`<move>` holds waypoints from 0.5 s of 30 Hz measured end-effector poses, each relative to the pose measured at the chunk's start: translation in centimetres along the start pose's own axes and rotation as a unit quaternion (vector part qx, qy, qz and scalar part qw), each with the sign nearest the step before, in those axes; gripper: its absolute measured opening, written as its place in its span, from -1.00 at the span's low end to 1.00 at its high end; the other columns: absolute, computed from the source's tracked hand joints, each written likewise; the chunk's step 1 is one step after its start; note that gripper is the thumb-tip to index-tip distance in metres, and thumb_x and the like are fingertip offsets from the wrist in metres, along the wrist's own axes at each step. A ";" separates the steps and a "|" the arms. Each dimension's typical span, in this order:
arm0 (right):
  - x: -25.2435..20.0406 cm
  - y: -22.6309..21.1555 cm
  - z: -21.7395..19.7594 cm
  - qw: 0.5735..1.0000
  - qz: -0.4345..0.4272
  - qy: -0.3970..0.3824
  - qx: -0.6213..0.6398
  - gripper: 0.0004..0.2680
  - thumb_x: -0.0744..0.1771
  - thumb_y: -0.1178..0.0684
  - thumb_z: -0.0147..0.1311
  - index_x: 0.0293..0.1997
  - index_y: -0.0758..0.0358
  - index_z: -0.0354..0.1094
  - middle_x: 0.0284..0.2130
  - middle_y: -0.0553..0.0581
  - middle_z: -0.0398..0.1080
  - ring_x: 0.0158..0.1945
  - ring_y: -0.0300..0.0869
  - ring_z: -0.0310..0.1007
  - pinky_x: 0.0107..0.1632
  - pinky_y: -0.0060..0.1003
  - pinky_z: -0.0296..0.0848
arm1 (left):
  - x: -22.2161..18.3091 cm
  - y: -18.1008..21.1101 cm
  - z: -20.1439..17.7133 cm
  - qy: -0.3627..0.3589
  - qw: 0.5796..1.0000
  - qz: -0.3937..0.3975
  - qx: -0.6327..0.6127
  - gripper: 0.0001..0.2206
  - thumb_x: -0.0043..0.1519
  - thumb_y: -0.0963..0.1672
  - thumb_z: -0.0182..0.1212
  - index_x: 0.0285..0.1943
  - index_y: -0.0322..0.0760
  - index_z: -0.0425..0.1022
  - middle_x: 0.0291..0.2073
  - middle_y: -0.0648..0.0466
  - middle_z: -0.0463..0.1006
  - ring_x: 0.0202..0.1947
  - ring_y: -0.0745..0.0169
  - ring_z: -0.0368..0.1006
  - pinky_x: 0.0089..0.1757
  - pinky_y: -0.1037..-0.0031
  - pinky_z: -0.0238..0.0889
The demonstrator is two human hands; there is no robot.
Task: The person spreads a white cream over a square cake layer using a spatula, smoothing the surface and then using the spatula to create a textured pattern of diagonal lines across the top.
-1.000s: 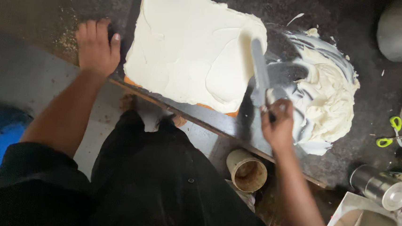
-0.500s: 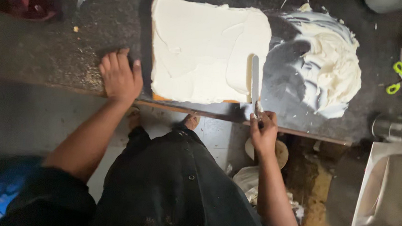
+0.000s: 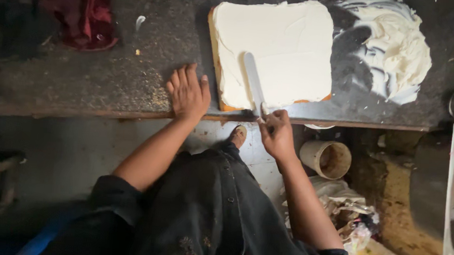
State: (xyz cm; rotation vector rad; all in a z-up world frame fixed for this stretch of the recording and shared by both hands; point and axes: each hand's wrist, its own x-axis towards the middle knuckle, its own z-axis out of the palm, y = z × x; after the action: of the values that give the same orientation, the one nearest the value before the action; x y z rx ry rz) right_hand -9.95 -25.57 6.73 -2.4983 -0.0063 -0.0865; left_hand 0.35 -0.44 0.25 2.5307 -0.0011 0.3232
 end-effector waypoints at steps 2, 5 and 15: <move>-0.4 -1.8 1.3 1.000 0.015 0.010 0.006 -0.86 0.31 0.10 0.23 -0.16 0.36 0.52 -0.18 0.34 0.37 -0.16 0.12 0.46 -0.10 -0.09 0.47 | 0.0 -0.2 0.0 -0.032 0.999 -0.006 -0.023 -0.57 0.34 -0.04 0.05 0.35 -0.33 0.26 0.24 -0.17 0.36 0.28 -0.19 0.17 0.16 0.04 -0.04; -1.2 -3.8 2.1 1.000 0.028 0.008 0.008 -0.85 0.32 0.12 0.20 -0.08 0.36 0.50 -0.15 0.35 0.36 -0.19 0.12 0.46 -0.15 -0.09 0.47 | 0.0 -0.3 0.1 -0.022 1.000 0.005 -0.012 -0.55 0.30 -0.06 0.07 0.36 -0.29 0.26 0.25 -0.14 0.35 0.31 -0.17 0.16 0.20 0.05 -0.05; -3.0 -6.9 4.5 0.997 0.056 0.024 0.037 -0.77 0.31 0.16 0.18 0.07 0.32 0.48 -0.09 0.33 0.32 -0.25 0.13 0.50 -0.21 -0.08 0.50 | 0.1 -0.7 0.6 -0.033 0.999 0.022 -0.005 -0.50 0.24 -0.09 0.09 0.38 -0.28 0.22 0.27 -0.13 0.31 0.33 -0.10 0.13 0.22 0.08 -0.08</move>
State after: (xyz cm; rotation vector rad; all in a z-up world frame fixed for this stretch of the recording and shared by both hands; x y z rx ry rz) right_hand -12.86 -17.31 7.02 -2.4166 0.1463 -0.0973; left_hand 0.64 -0.14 -0.62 2.5325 -0.0842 0.2569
